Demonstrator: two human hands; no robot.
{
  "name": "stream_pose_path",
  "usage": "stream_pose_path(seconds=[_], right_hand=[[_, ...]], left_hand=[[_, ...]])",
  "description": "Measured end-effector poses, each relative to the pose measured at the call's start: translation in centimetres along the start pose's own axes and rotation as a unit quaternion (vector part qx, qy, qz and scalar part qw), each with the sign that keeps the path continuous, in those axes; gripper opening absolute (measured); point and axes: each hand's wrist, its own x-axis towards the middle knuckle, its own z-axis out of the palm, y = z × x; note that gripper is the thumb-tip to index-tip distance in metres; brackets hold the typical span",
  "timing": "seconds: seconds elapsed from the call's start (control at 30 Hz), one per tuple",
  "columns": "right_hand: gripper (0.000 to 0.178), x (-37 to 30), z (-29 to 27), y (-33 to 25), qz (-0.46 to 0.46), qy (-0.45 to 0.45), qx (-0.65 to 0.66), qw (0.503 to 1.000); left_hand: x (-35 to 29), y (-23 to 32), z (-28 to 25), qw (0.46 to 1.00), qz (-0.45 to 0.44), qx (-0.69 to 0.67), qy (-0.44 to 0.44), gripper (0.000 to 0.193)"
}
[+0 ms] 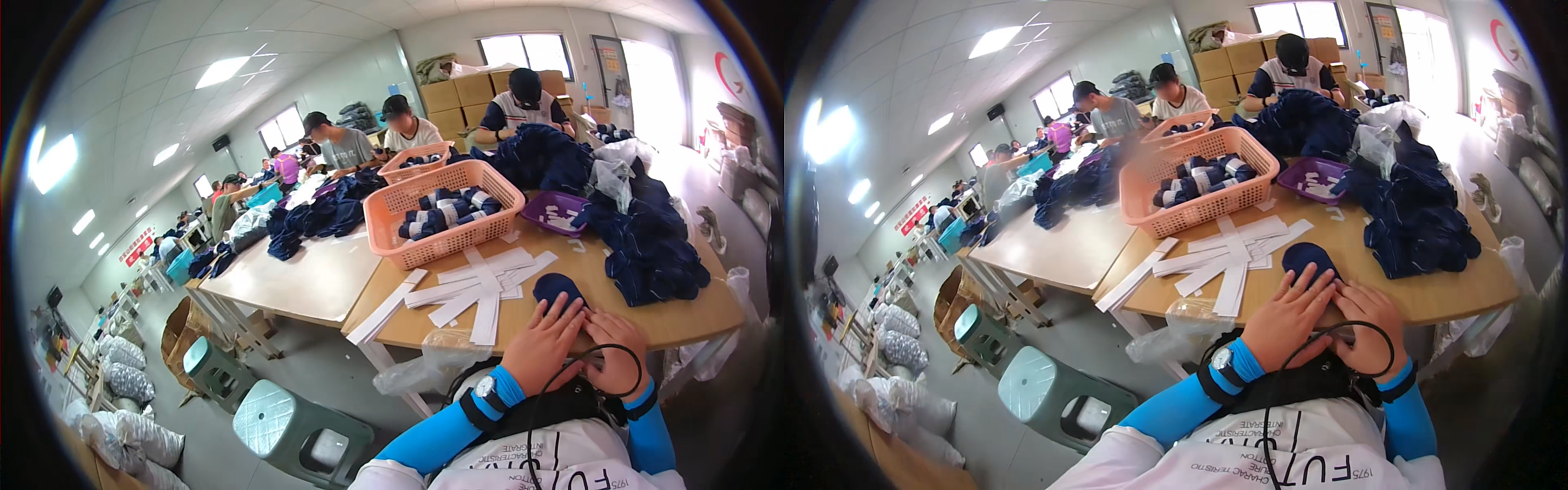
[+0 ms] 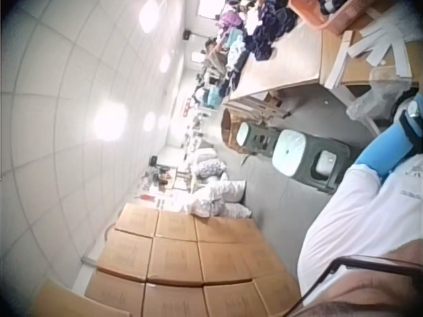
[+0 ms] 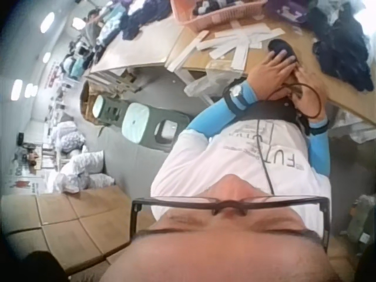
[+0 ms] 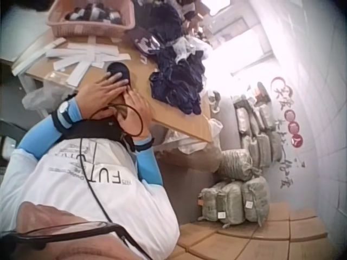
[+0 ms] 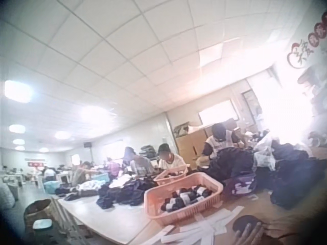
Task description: Manually assemble and prepare shoe components by applying strips and rolling fabric pieces.
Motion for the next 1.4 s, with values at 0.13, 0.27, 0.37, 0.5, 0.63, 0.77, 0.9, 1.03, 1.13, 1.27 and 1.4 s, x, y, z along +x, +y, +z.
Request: stream_pose_path(seconds=[0.13, 0.27, 0.37, 0.5, 0.63, 0.77, 0.9, 1.03, 1.13, 1.27, 1.4], right_hand=[[0.06, 0.3, 0.3, 0.2, 0.001, 0.017, 0.022, 1.0], [0.059, 0.4, 0.6, 0.3, -0.022, 0.019, 0.051, 0.998], [0.06, 0.0, 0.8, 0.5, -0.028, 0.029, 0.016, 0.999], [0.065, -0.2, 0.7, 0.5, -0.005, 0.006, -0.009, 1.0], [0.066, -0.1, 1.2, 0.6, 0.01, -0.012, -0.01, 1.0], [0.069, -0.2, 0.9, 0.0, -0.001, -0.008, -0.031, 0.999], [0.074, -0.2, 1.2, -0.1, 0.007, -0.005, -0.014, 1.0], [0.073, -0.8, 0.1, -0.4, 0.023, 0.0, -0.038, 0.999], [0.074, -0.4, -0.2, -0.3, -0.017, 0.009, -0.034, 0.999], [0.071, 0.5, 0.3, -0.1, -0.017, -0.007, -0.035, 0.999], [0.073, 0.5, 0.7, 0.0, -0.004, -0.016, -0.026, 1.0]], left_hand=[[0.0, -0.1, -0.3, 0.998, 0.032, -0.052, -0.022, 0.077], [-1.4, 0.2, -0.5, 0.987, 0.045, -0.148, -0.05, 0.071], [-2.5, 1.0, -0.4, 0.955, 0.092, -0.269, -0.082, 0.067], [-3.0, 1.7, -2.5, 0.867, 0.047, -0.448, -0.214, 0.063], [-4.0, 0.6, -0.6, 0.88, 0.109, -0.431, -0.167, 0.064], [-5.3, -0.1, -0.7, 0.894, 0.128, -0.4, -0.155, 0.066], [-6.4, -0.6, -1.4, 0.893, 0.083, -0.404, -0.182, 0.068], [-7.2, -0.5, -2.2, 0.891, 0.076, -0.404, -0.193, 0.072], [-7.5, -0.6, -2.4, 0.9, 0.065, -0.38, -0.206, 0.075], [-7.9, -1.5, -3.3, 0.902, 0.042, -0.38, -0.202, 0.082], [-8.3, -2.1, -3.9, 0.899, -0.005, -0.39, -0.197, 0.082]])
